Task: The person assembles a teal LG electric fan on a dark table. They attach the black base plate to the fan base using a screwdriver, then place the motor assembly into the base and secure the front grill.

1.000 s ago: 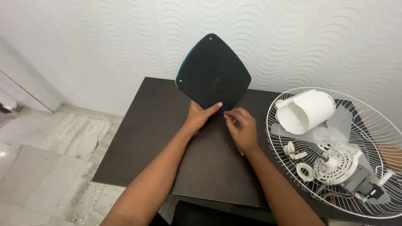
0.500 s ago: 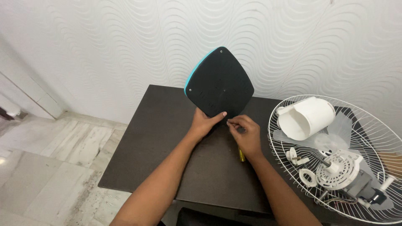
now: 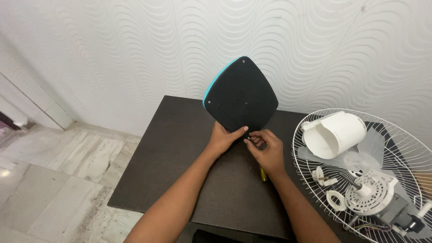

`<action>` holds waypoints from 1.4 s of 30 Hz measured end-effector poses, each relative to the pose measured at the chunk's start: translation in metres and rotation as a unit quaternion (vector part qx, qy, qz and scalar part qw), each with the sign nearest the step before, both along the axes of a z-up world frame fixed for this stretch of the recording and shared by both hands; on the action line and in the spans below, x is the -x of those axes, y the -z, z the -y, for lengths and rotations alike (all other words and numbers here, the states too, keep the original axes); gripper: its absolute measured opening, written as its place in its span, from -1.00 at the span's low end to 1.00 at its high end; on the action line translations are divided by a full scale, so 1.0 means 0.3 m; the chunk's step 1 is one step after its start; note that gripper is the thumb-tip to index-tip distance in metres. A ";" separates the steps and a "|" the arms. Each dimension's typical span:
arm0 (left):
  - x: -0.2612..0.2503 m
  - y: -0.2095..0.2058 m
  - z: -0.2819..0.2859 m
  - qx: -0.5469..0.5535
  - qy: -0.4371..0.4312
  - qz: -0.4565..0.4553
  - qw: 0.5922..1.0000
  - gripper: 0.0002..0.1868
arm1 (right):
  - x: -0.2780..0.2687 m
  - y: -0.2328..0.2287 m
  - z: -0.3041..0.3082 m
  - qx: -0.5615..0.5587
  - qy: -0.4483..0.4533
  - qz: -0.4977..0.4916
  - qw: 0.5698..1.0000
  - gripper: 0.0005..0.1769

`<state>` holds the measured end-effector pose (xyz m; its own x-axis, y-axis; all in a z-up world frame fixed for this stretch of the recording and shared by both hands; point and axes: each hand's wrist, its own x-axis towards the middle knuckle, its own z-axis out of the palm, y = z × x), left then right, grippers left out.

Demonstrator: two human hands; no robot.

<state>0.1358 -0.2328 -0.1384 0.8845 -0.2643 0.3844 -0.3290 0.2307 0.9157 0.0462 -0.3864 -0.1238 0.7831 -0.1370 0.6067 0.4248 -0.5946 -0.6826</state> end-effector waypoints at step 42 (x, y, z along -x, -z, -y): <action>0.057 -0.049 -0.005 -0.123 0.004 0.001 0.992 -0.42 | 0.292 0.001 0.034 0.074 0.140 -0.056 0.986 -0.71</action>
<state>0.1187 -0.2315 -0.1238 0.8816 -0.3566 0.3092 -0.3301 0.0023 0.9439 -0.0415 -0.3967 -0.1242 0.7907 -0.2736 0.5477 0.1568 -0.7743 -0.6131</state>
